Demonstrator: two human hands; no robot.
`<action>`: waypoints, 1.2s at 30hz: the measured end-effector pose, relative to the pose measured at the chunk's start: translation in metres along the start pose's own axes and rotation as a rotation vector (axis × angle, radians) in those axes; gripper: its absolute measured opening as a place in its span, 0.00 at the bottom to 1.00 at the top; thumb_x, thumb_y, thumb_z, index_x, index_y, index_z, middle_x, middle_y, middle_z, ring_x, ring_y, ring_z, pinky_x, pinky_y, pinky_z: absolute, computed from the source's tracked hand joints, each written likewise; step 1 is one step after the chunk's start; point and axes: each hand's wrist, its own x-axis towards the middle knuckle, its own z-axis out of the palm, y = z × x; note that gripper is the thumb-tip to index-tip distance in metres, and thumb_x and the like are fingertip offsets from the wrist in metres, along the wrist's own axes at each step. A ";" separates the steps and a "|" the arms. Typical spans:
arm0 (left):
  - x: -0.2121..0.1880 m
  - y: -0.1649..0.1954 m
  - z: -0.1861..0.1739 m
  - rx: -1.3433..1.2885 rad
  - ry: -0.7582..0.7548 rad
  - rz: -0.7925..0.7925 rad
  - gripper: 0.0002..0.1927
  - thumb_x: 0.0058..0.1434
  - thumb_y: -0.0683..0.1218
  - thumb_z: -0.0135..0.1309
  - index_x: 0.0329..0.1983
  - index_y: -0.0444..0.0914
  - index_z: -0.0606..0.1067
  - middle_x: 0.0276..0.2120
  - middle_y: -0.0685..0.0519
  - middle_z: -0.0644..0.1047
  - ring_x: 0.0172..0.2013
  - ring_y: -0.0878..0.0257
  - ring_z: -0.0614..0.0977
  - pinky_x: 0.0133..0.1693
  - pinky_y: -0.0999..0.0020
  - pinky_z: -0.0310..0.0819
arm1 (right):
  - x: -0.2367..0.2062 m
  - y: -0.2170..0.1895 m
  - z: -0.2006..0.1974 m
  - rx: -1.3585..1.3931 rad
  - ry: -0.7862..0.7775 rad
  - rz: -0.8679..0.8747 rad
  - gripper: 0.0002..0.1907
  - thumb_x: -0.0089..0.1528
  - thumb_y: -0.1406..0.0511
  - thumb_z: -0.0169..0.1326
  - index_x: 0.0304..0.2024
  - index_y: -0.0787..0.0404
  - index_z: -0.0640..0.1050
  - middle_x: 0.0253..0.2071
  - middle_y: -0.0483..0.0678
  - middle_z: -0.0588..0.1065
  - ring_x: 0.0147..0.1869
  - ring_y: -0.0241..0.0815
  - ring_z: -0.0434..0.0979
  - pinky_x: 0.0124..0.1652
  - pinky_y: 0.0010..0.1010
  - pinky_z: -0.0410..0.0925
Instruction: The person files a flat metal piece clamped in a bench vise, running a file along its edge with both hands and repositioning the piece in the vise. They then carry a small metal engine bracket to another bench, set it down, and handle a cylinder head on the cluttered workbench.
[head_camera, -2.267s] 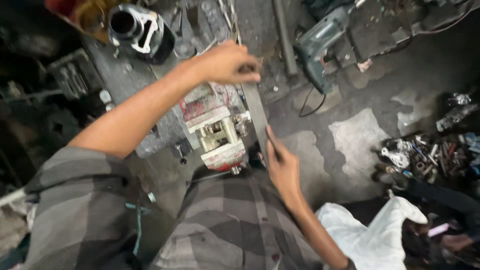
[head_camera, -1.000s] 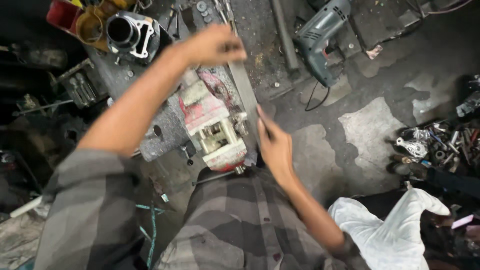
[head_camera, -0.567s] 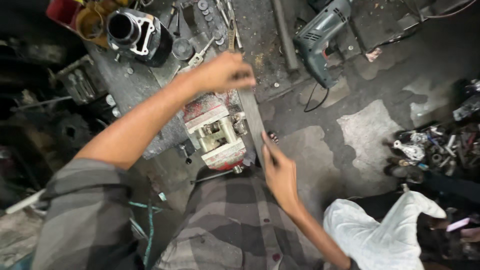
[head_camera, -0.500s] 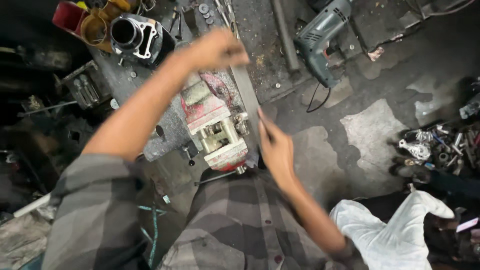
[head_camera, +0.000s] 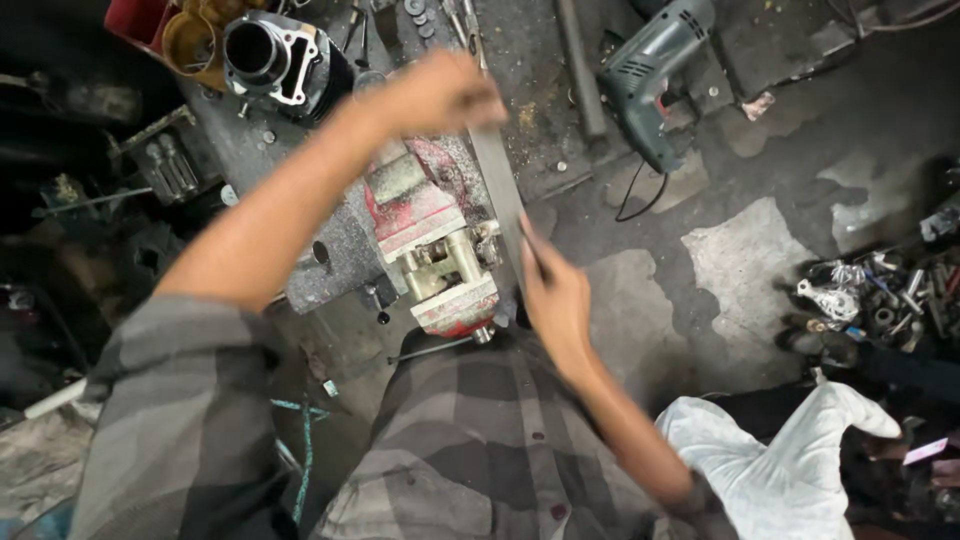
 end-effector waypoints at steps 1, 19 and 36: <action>0.001 -0.015 -0.019 -0.013 0.039 0.039 0.20 0.73 0.58 0.56 0.41 0.37 0.82 0.31 0.43 0.80 0.34 0.48 0.80 0.38 0.51 0.73 | 0.020 -0.006 0.009 0.040 0.006 -0.054 0.18 0.69 0.64 0.53 0.62 0.53 0.76 0.54 0.61 0.78 0.59 0.37 0.79 0.51 0.29 0.72; 0.012 -0.002 -0.041 0.014 -0.020 -0.309 0.17 0.74 0.56 0.52 0.52 0.38 0.78 0.41 0.39 0.81 0.42 0.45 0.82 0.49 0.50 0.76 | 0.070 0.005 0.008 -0.088 -0.056 0.057 0.19 0.69 0.60 0.52 0.64 0.45 0.75 0.52 0.58 0.78 0.51 0.38 0.85 0.49 0.28 0.71; -0.208 0.201 -0.001 -0.348 0.877 -0.700 0.07 0.71 0.38 0.56 0.51 0.34 0.76 0.46 0.48 0.81 0.47 0.60 0.81 0.55 0.68 0.75 | 0.211 0.074 0.041 -0.137 0.020 -0.261 0.28 0.70 0.61 0.51 0.71 0.61 0.65 0.60 0.64 0.74 0.62 0.62 0.75 0.59 0.44 0.68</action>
